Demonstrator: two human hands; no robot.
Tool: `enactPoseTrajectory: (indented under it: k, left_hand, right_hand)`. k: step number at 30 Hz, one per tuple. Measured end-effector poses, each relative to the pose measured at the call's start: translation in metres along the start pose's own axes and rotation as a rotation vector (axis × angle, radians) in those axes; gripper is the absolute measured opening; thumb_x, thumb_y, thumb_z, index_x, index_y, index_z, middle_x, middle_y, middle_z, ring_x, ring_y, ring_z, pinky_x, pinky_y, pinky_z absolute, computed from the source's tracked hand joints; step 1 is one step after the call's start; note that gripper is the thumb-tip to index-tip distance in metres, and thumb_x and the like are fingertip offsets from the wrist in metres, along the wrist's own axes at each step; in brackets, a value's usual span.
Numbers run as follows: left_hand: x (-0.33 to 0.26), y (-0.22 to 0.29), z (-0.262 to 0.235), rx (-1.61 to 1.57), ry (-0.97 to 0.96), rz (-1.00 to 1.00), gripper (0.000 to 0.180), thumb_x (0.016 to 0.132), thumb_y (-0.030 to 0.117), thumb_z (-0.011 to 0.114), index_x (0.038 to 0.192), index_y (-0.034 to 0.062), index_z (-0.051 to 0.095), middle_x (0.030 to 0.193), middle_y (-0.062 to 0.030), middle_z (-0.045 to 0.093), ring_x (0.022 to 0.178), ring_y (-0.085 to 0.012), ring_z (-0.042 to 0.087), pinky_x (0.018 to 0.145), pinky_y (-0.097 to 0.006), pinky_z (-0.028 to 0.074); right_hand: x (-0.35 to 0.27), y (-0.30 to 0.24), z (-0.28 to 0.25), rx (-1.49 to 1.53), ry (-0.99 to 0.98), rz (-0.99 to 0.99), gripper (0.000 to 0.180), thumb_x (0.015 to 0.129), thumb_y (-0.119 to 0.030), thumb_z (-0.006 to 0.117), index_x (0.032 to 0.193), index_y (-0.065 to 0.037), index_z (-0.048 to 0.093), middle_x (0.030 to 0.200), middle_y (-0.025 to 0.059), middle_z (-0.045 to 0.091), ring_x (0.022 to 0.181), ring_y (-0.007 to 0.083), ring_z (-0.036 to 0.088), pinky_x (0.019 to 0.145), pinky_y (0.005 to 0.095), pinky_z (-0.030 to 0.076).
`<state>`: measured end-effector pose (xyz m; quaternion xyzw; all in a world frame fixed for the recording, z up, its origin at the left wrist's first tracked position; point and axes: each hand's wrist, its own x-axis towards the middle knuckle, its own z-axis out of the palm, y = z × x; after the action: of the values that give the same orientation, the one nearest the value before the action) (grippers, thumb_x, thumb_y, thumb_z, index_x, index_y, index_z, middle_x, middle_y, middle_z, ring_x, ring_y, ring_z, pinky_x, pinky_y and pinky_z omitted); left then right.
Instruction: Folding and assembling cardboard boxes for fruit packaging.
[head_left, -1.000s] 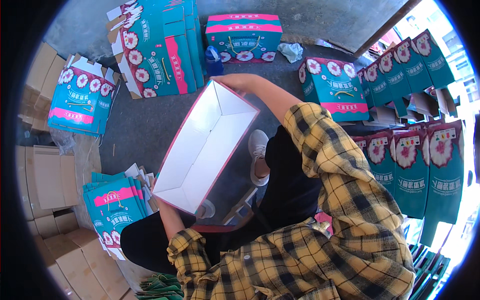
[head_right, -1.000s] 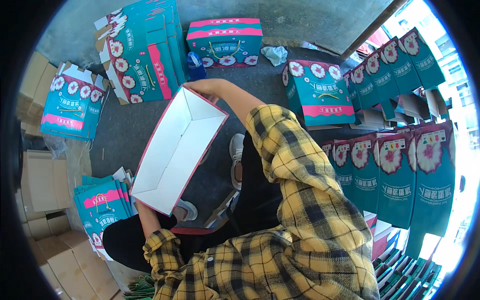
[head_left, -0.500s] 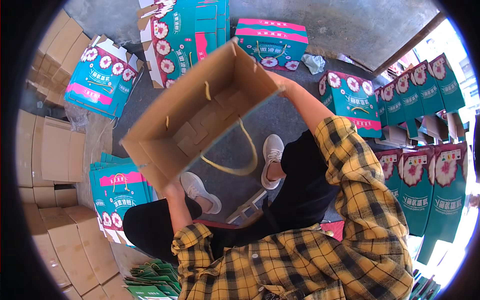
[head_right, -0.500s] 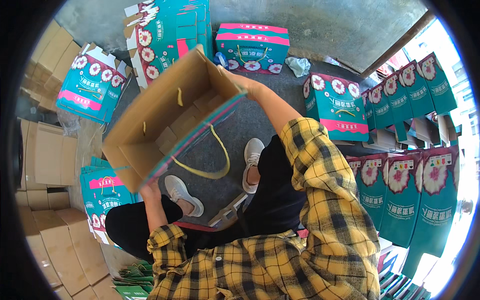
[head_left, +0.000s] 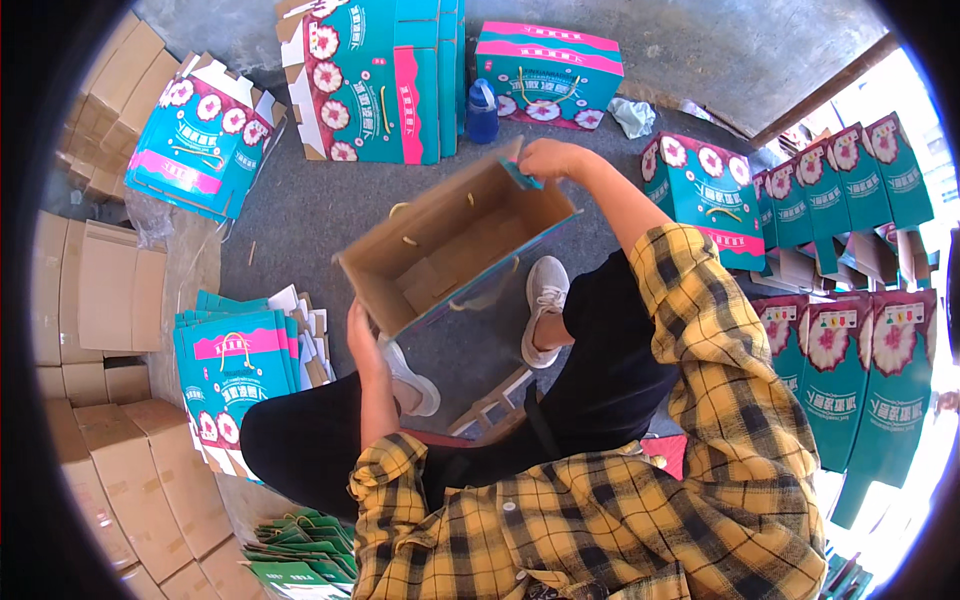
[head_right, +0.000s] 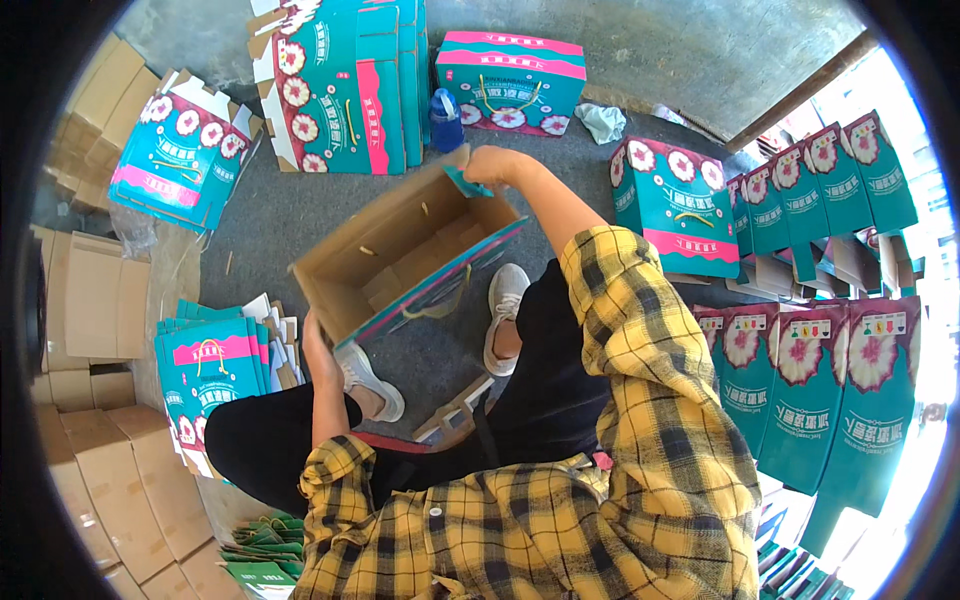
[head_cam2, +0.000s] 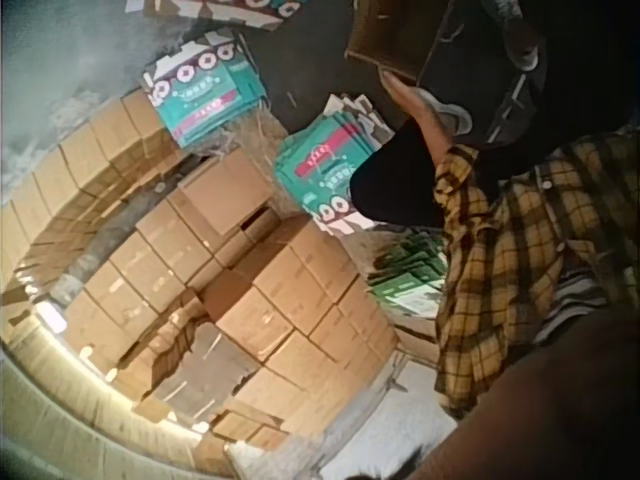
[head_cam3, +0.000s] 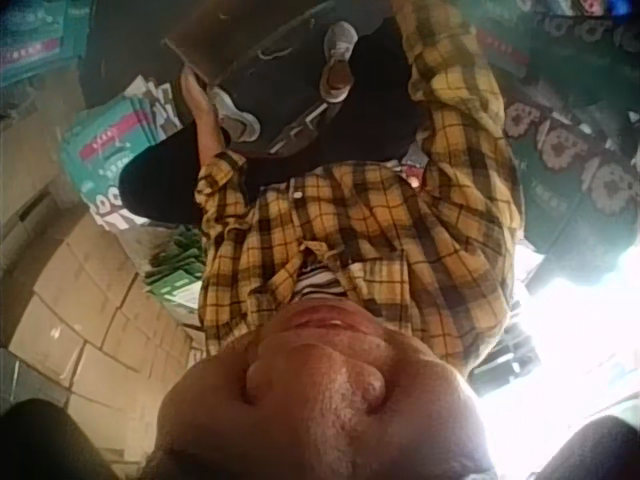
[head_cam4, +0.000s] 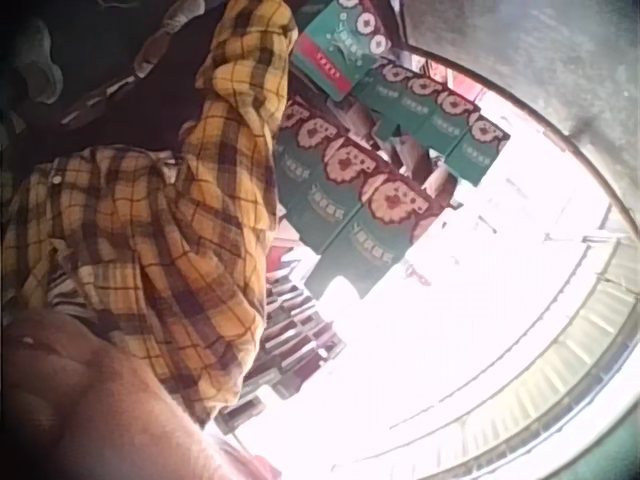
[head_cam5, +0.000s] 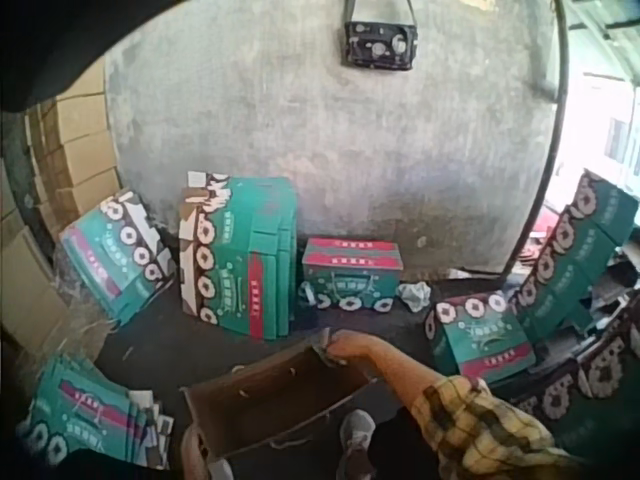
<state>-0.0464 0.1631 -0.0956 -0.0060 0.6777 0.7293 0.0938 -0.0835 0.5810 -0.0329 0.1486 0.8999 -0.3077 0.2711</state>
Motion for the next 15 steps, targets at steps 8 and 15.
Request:
enactPoseTrajectory:
  k: [8,15]
  left_hand:
    - [0.022,0.019,0.007,0.407,-0.099,0.189,0.046,0.092,0.03,0.058,0.125,-0.0009,0.054,0.131,-0.0171,0.051,0.125,-0.0236,0.045,0.105,-0.033,0.031]
    - [0.025,0.041,0.009,0.585,-0.305,-0.13,0.048,0.084,0.033,0.06,0.117,-0.0003,0.055,0.114,-0.0164,0.06,0.108,-0.0227,0.055,0.093,-0.033,0.04]
  right_hand:
    - [-0.029,-0.075,0.036,-0.631,0.301,-0.262,0.032,0.082,-0.024,0.051,0.096,0.001,0.067,0.102,0.0184,0.067,0.097,0.0351,0.063,0.085,0.0449,0.049]
    - [0.003,-0.045,0.044,-0.424,0.164,-0.114,0.042,0.089,-0.03,0.039,0.105,-0.002,0.066,0.116,0.0203,0.062,0.107,0.0362,0.059,0.091,0.0455,0.046]
